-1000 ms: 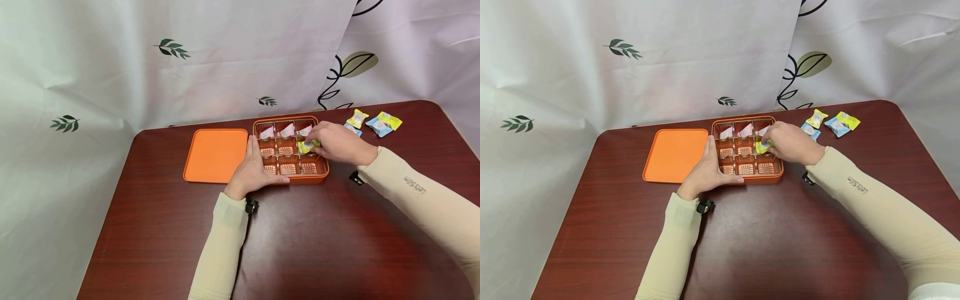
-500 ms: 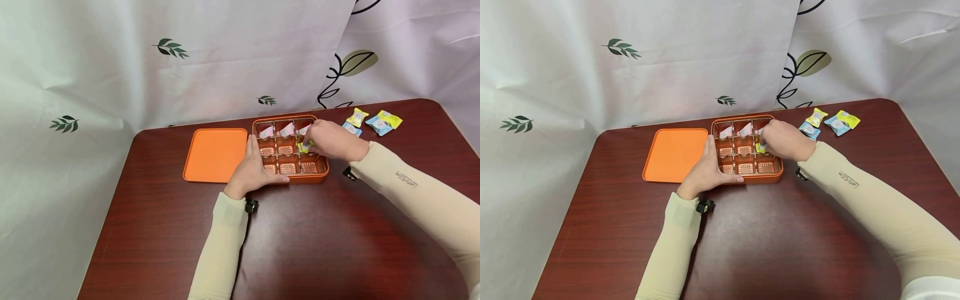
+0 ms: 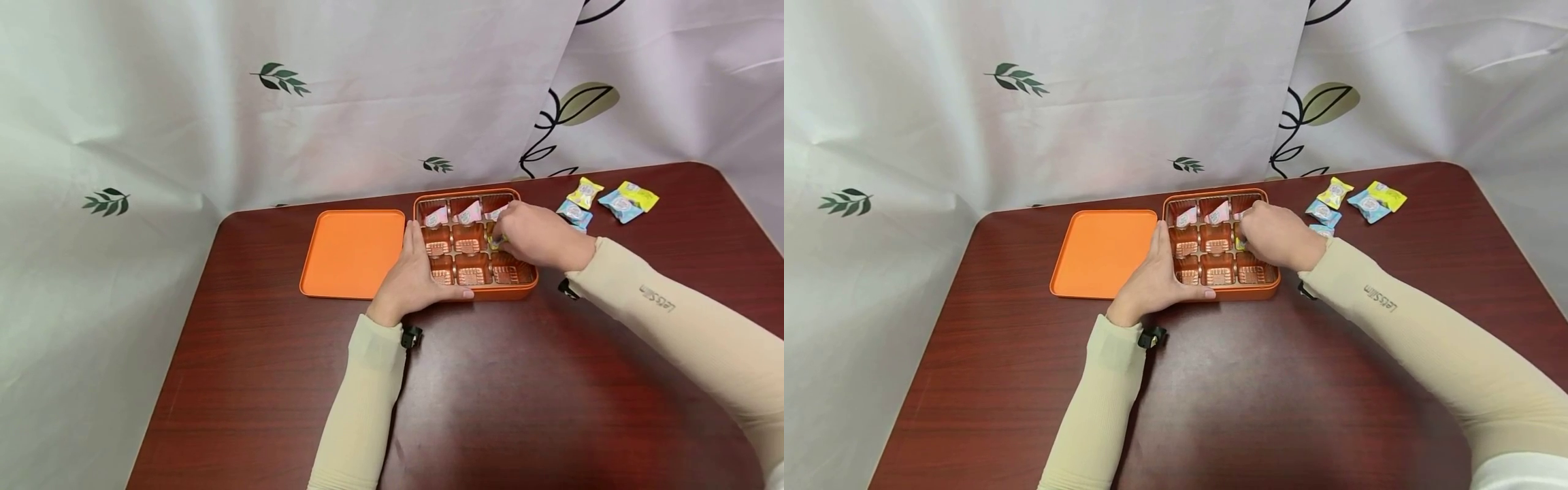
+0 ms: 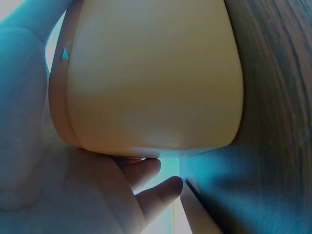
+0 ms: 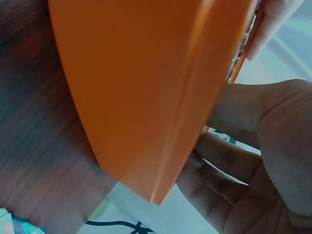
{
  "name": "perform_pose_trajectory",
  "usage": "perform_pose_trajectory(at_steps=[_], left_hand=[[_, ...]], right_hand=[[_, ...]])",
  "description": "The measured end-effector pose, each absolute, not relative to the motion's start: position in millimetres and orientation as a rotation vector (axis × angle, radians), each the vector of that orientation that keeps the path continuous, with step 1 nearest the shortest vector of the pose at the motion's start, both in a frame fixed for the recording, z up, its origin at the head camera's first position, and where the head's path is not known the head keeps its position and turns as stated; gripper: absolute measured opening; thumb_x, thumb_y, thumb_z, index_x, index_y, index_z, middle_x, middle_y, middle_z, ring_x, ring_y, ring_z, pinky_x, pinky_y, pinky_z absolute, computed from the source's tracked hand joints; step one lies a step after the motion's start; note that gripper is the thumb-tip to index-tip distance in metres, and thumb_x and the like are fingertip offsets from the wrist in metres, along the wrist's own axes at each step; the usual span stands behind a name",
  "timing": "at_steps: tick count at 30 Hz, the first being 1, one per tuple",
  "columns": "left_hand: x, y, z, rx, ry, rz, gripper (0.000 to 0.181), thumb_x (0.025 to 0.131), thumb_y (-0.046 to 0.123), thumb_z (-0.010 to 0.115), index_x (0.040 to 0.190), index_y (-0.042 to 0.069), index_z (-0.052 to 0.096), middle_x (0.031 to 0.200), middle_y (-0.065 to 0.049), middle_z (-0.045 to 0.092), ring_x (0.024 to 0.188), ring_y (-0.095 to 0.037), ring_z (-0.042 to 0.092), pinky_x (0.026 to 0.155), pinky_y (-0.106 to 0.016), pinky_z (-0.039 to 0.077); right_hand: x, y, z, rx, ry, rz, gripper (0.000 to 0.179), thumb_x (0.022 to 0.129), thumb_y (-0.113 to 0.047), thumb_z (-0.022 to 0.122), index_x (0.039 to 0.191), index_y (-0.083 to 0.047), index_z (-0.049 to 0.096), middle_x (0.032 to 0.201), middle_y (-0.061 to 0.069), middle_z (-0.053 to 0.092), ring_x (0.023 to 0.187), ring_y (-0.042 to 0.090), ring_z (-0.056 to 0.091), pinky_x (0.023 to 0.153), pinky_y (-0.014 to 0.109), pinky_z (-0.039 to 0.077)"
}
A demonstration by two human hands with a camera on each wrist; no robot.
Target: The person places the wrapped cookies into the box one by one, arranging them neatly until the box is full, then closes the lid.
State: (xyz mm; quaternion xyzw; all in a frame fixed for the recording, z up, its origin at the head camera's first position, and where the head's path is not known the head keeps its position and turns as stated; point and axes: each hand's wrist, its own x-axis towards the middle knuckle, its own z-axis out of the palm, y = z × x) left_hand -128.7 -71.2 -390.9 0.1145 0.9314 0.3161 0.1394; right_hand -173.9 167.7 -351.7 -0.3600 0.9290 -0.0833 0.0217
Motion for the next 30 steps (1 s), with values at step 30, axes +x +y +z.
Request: perform_pose_trajectory(at_steps=[30], left_hand=[[-128.3, -71.7, -391.5, 0.326, 2.675, 0.944, 0.152, 0.064, 0.07, 0.084, 0.158, 0.009, -0.019, 0.166, -0.006, -0.023, 0.153, -0.022, 0.009, 0.109, -0.037, 0.041]], right_hand=[[-167.3, 183.6, -354.5, -1.207, 2.966, -0.485, 0.019, 0.082, 0.01, 0.07, 0.096, 0.0, 0.077, 0.096, 0.011, 0.073, 0.095, 0.03, 0.061, 0.085, 0.045, 0.05]])
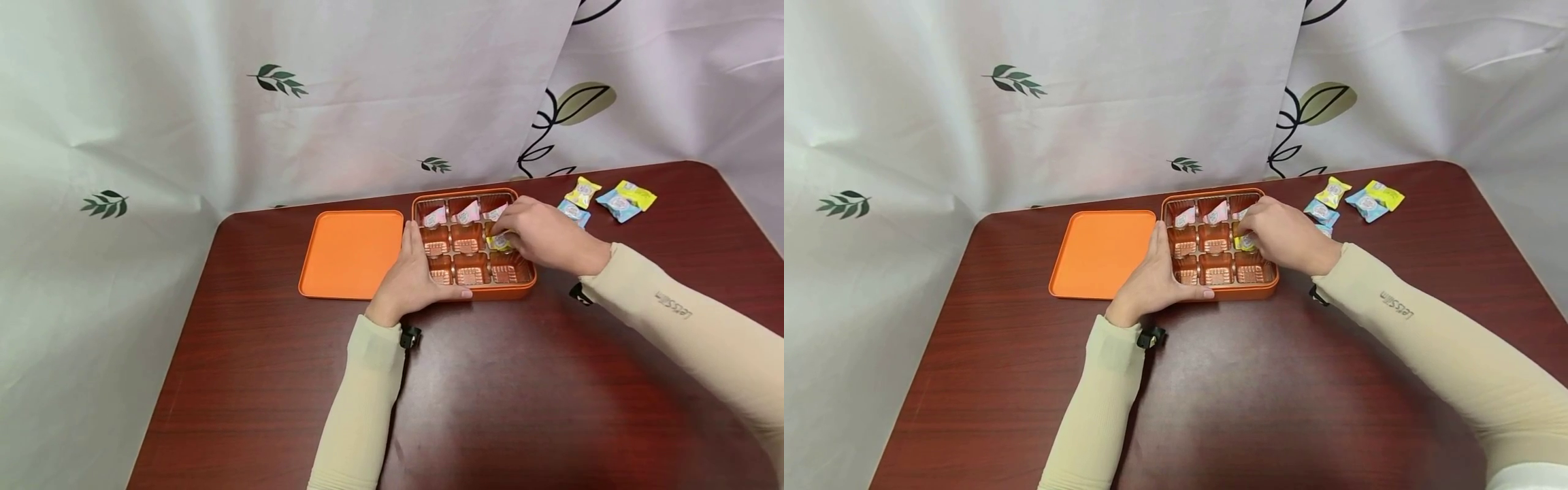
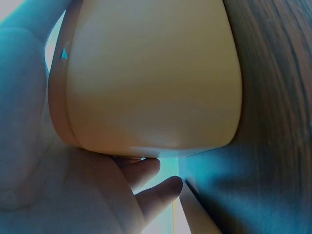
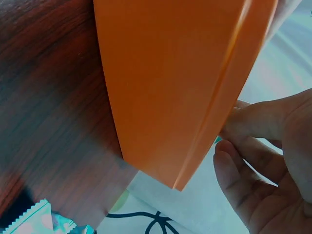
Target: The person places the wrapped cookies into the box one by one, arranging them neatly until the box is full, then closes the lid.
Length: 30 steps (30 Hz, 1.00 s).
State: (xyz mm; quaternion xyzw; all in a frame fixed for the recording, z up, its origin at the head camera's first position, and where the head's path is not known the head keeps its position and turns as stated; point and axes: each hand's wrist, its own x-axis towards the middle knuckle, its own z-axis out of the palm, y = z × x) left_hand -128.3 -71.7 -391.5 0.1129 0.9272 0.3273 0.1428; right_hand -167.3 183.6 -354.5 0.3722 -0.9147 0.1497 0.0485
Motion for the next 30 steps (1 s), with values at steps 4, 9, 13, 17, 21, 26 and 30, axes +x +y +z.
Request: perform_pose_trajectory(at_steps=[4, 9, 13, 17, 21, 26, 30], left_hand=[[-128.2, -71.9, -391.6, 0.328, 2.668, 0.948, 0.152, 0.064, 0.07, 0.084, 0.158, 0.01, -0.02, 0.165, -0.004, -0.026, 0.153, -0.019, 0.002, 0.112, -0.036, 0.037], [-128.4, -72.6, -391.4, 0.331, 2.659, 0.959, 0.153, 0.064, 0.07, 0.084, 0.158, 0.01, -0.02, 0.163, -0.001, -0.028, 0.153, -0.018, 0.0, 0.113, -0.037, 0.036], [-128.4, -72.5, -391.7, 0.332, 2.657, 0.959, 0.153, 0.064, 0.069, 0.085, 0.158, 0.01, -0.02, 0.163, -0.001, -0.028, 0.153, -0.017, -0.002, 0.112, -0.037, 0.036], [-128.8, -72.1, -391.7, 0.334, 2.662, 0.958, 0.152, 0.064, 0.069, 0.085, 0.158, 0.01, -0.02, 0.163, -0.001, -0.028, 0.153, -0.016, -0.002, 0.112, -0.037, 0.036], [-129.1, -71.9, -392.0, 0.333, 2.666, 0.958, 0.153, 0.064, 0.069, 0.085, 0.158, 0.01, -0.02, 0.164, -0.001, -0.027, 0.153, -0.017, -0.001, 0.112, -0.037, 0.036], [-128.7, -72.2, -391.9, 0.331, 2.664, 0.961, 0.152, 0.064, 0.069, 0.085, 0.158, 0.011, -0.02, 0.164, -0.001, -0.027, 0.153, -0.017, -0.001, 0.112, -0.037, 0.037], [-128.3, -72.1, -391.4, 0.331, 2.666, 0.959, 0.152, 0.064, 0.069, 0.085, 0.158, 0.01, -0.019, 0.164, -0.001, -0.026, 0.153, -0.016, -0.003, 0.113, -0.037, 0.036]], right_hand=[[-166.6, 186.4, -355.3, 1.081, -2.781, 0.465, 0.018, 0.084, 0.008, 0.069, 0.097, -0.001, 0.077, 0.098, 0.011, 0.073, 0.094, 0.029, 0.06, 0.084, 0.044, 0.05], [-165.5, 191.0, -355.8, 1.061, -2.732, 0.479, 0.019, 0.085, 0.01, 0.065, 0.096, 0.0, 0.076, 0.096, 0.012, 0.073, 0.092, 0.03, 0.06, 0.082, 0.044, 0.05], [-165.6, 196.1, -355.6, 1.033, -2.727, 0.488, 0.018, 0.085, 0.01, 0.067, 0.097, 0.0, 0.076, 0.097, 0.012, 0.073, 0.092, 0.03, 0.059, 0.082, 0.044, 0.05], [-166.2, 202.9, -356.2, 1.019, -2.712, 0.504, 0.019, 0.084, 0.011, 0.068, 0.098, 0.001, 0.076, 0.097, 0.014, 0.073, 0.092, 0.031, 0.06, 0.083, 0.045, 0.049], [-166.7, 210.4, -356.9, 1.018, -2.699, 0.519, 0.019, 0.083, 0.011, 0.069, 0.098, 0.002, 0.076, 0.097, 0.014, 0.073, 0.093, 0.032, 0.061, 0.084, 0.046, 0.049], [-167.0, 220.1, -357.1, 0.978, -2.74, 0.534, 0.019, 0.085, 0.009, 0.07, 0.101, 0.0, 0.076, 0.099, 0.014, 0.073, 0.096, 0.032, 0.061, 0.084, 0.047, 0.049], [-168.6, 228.2, -358.9, 0.939, -2.778, 0.546, 0.019, 0.086, 0.009, 0.069, 0.102, 0.001, 0.075, 0.102, 0.016, 0.072, 0.098, 0.034, 0.06, 0.085, 0.05, 0.049]])
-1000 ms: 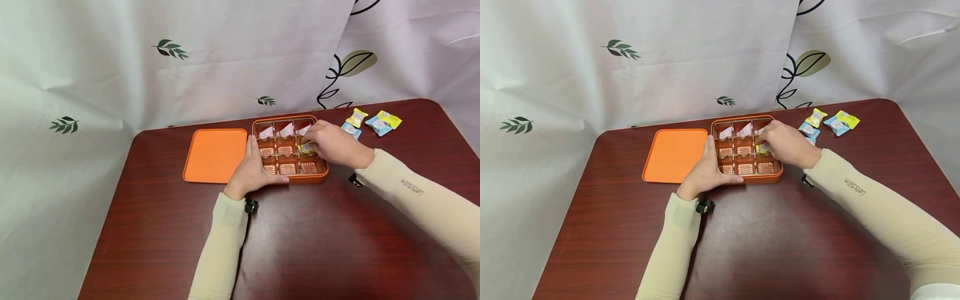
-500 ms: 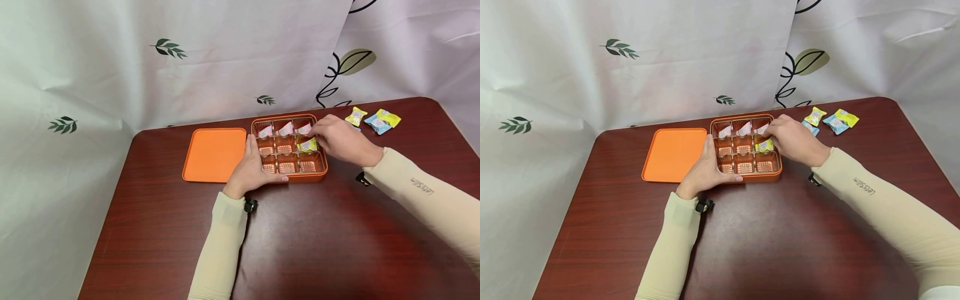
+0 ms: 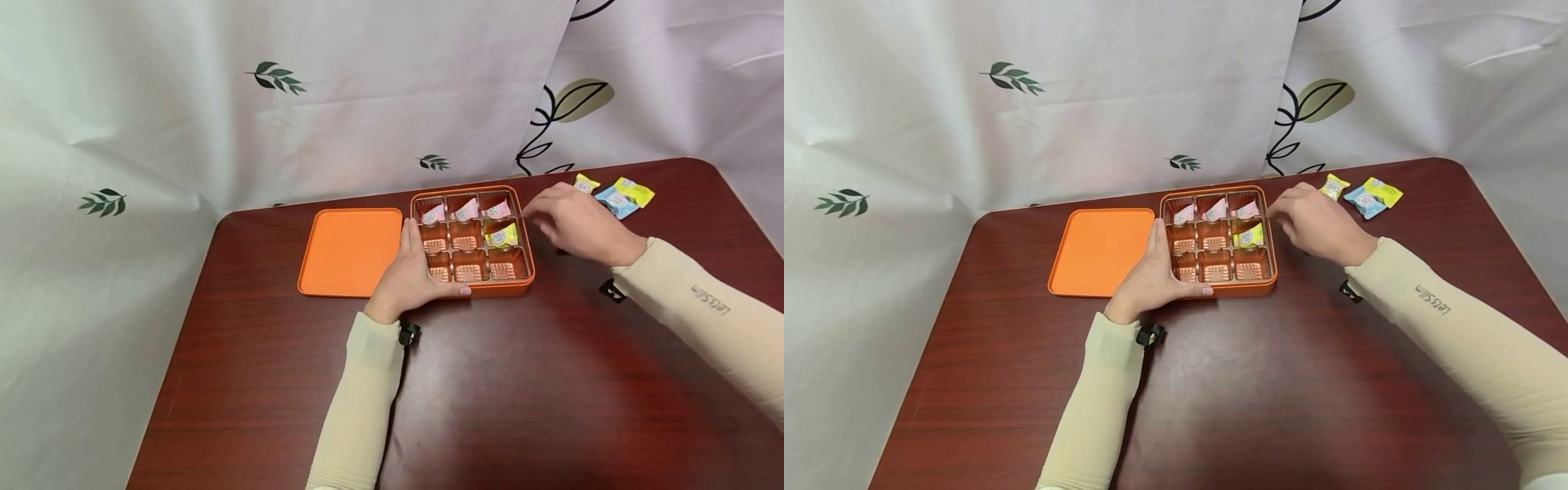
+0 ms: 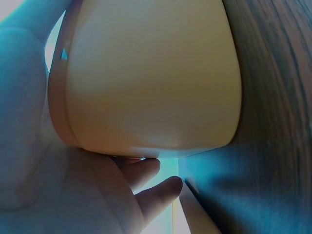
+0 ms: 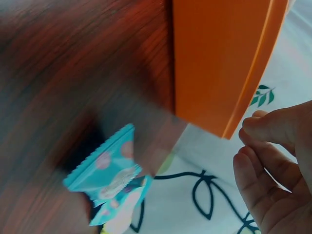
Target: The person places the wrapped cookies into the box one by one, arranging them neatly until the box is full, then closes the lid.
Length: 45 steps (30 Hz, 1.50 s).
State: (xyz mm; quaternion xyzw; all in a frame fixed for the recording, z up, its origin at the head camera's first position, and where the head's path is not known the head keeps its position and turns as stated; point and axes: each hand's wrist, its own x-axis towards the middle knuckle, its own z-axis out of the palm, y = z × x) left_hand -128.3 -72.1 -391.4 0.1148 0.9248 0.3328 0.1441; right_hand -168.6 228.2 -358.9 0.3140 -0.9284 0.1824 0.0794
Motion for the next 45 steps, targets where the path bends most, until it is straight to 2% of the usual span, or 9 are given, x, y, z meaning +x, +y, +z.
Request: perform_pose_trajectory(at_steps=[11, 20, 28, 35, 41, 45], left_hand=[[-128.2, -71.7, -392.4, 0.328, 2.672, 0.927, 0.152, 0.064, 0.07, 0.084, 0.158, 0.011, -0.019, 0.165, -0.001, -0.025, 0.153, -0.019, 0.003, 0.106, -0.038, 0.044], [-128.0, -71.2, -392.4, 0.326, 2.672, 0.92, 0.152, 0.063, 0.07, 0.084, 0.158, 0.011, -0.019, 0.165, 0.0, -0.026, 0.153, -0.019, 0.004, 0.109, -0.038, 0.041], [-127.9, -70.4, -392.4, 0.32, 2.678, 0.917, 0.152, 0.063, 0.069, 0.084, 0.159, 0.01, -0.017, 0.166, -0.002, -0.023, 0.153, -0.02, 0.007, 0.107, -0.037, 0.043], [-128.4, -70.5, -392.3, 0.314, 2.683, 0.92, 0.151, 0.063, 0.067, 0.086, 0.159, 0.01, -0.016, 0.167, -0.006, -0.019, 0.153, -0.018, 0.004, 0.109, -0.038, 0.041], [-128.7, -71.2, -391.7, 0.31, 2.679, 0.927, 0.151, 0.063, 0.067, 0.086, 0.159, 0.01, -0.016, 0.166, -0.001, -0.023, 0.153, -0.018, 0.003, 0.109, -0.037, 0.041], [-128.7, -71.3, -391.0, 0.313, 2.683, 0.93, 0.151, 0.063, 0.068, 0.086, 0.159, 0.01, -0.016, 0.167, -0.004, -0.021, 0.154, -0.019, 0.005, 0.109, -0.038, 0.041]], right_hand=[[-178.6, 251.4, -366.6, 0.846, -2.803, 0.565, 0.022, 0.085, 0.01, 0.067, 0.105, 0.003, 0.073, 0.106, 0.022, 0.07, 0.102, 0.039, 0.059, 0.091, 0.055, 0.045], [-186.1, 267.3, -371.3, 0.753, -2.885, 0.551, 0.026, 0.085, 0.011, 0.064, 0.11, 0.006, 0.07, 0.112, 0.025, 0.067, 0.114, 0.044, 0.053, 0.1, 0.057, 0.04], [-194.2, 275.9, -376.5, 0.742, -2.883, 0.537, 0.031, 0.084, 0.011, 0.062, 0.115, 0.01, 0.066, 0.115, 0.029, 0.064, 0.111, 0.046, 0.053, 0.1, 0.058, 0.039], [-203.7, 283.8, -379.4, 0.734, -2.9, 0.504, 0.034, 0.081, 0.012, 0.066, 0.114, 0.011, 0.065, 0.115, 0.032, 0.062, 0.11, 0.049, 0.053, 0.097, 0.062, 0.041], [-212.7, 287.8, -376.9, 0.723, -2.983, 0.438, 0.041, 0.079, 0.014, 0.059, 0.12, 0.013, 0.061, 0.12, 0.034, 0.058, 0.113, 0.05, 0.05, 0.095, 0.064, 0.041], [-217.7, 289.6, -378.6, 0.709, -3.026, 0.413, 0.042, 0.078, 0.015, 0.056, 0.12, 0.014, 0.061, 0.12, 0.035, 0.056, 0.114, 0.05, 0.049, 0.095, 0.064, 0.042]])
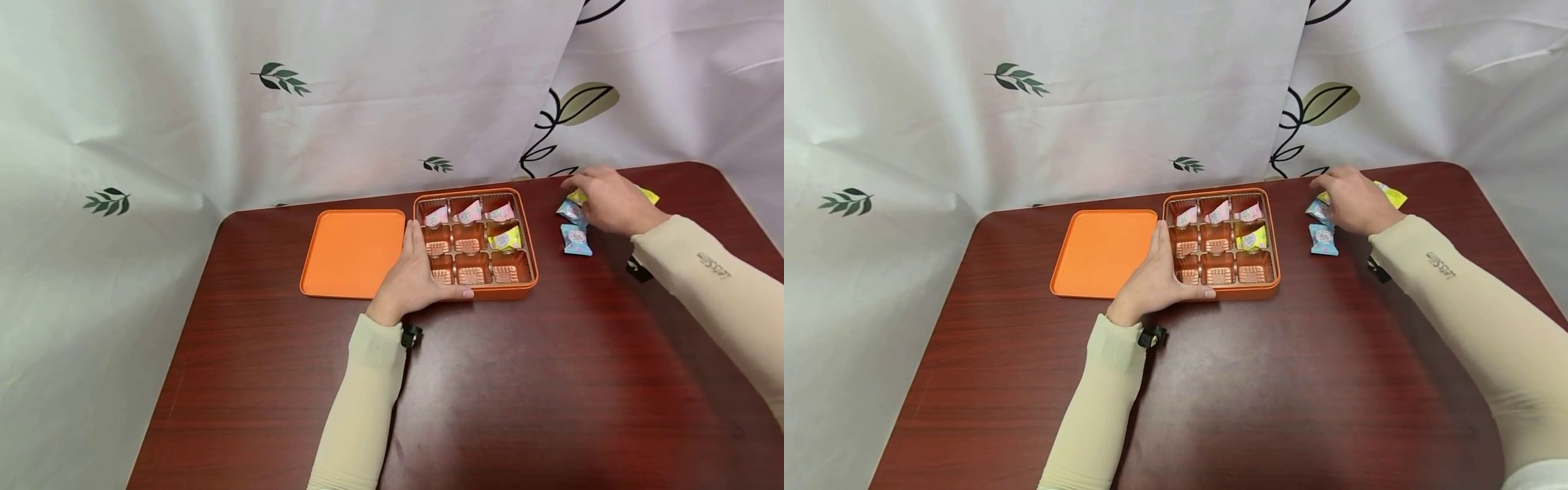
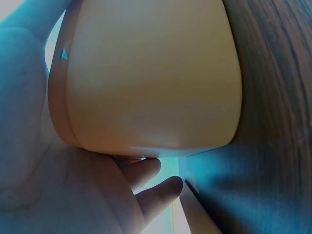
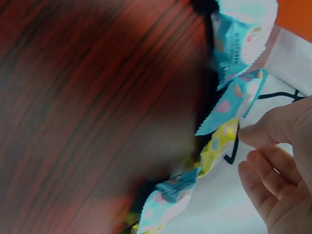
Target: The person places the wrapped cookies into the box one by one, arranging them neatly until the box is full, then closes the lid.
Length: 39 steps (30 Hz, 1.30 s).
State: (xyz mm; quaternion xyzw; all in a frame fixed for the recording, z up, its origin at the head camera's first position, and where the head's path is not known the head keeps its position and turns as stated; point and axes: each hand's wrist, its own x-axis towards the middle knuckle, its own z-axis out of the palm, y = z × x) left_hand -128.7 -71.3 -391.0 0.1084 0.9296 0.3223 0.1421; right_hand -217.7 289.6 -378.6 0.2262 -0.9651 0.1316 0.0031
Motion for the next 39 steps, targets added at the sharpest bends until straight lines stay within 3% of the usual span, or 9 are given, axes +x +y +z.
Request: perform_pose_trajectory(at_steps=[12, 32, 39], left_hand=[[-128.8, -71.1, -392.1, 0.337, 2.699, 0.91, 0.152, 0.064, 0.07, 0.084, 0.159, 0.009, -0.017, 0.167, -0.008, -0.019, 0.153, -0.02, 0.005, 0.108, -0.037, 0.041], [-128.8, -72.0, -391.8, 0.34, 2.682, 0.928, 0.152, 0.064, 0.07, 0.084, 0.158, 0.01, -0.018, 0.167, -0.007, -0.02, 0.153, -0.017, -0.001, 0.111, -0.037, 0.038], [-128.8, -72.1, -392.3, 0.339, 2.683, 0.929, 0.152, 0.064, 0.07, 0.084, 0.158, 0.009, -0.018, 0.167, -0.007, -0.02, 0.153, -0.016, -0.002, 0.111, -0.036, 0.038]], right_hand=[[-227.0, 300.3, -386.9, 0.688, -3.032, 0.382, 0.039, 0.08, 0.017, 0.046, 0.117, 0.015, 0.061, 0.119, 0.035, 0.055, 0.115, 0.053, 0.049, 0.094, 0.064, 0.042], [-234.3, 310.5, -396.4, 0.675, -3.036, 0.351, 0.047, 0.079, 0.019, 0.043, 0.125, 0.017, 0.053, 0.127, 0.037, 0.048, 0.121, 0.055, 0.042, 0.1, 0.066, 0.037], [-236.5, 311.5, -398.6, 0.73, -3.016, 0.376, 0.045, 0.08, 0.02, 0.045, 0.123, 0.015, 0.056, 0.127, 0.035, 0.051, 0.12, 0.051, 0.047, 0.095, 0.064, 0.042]])
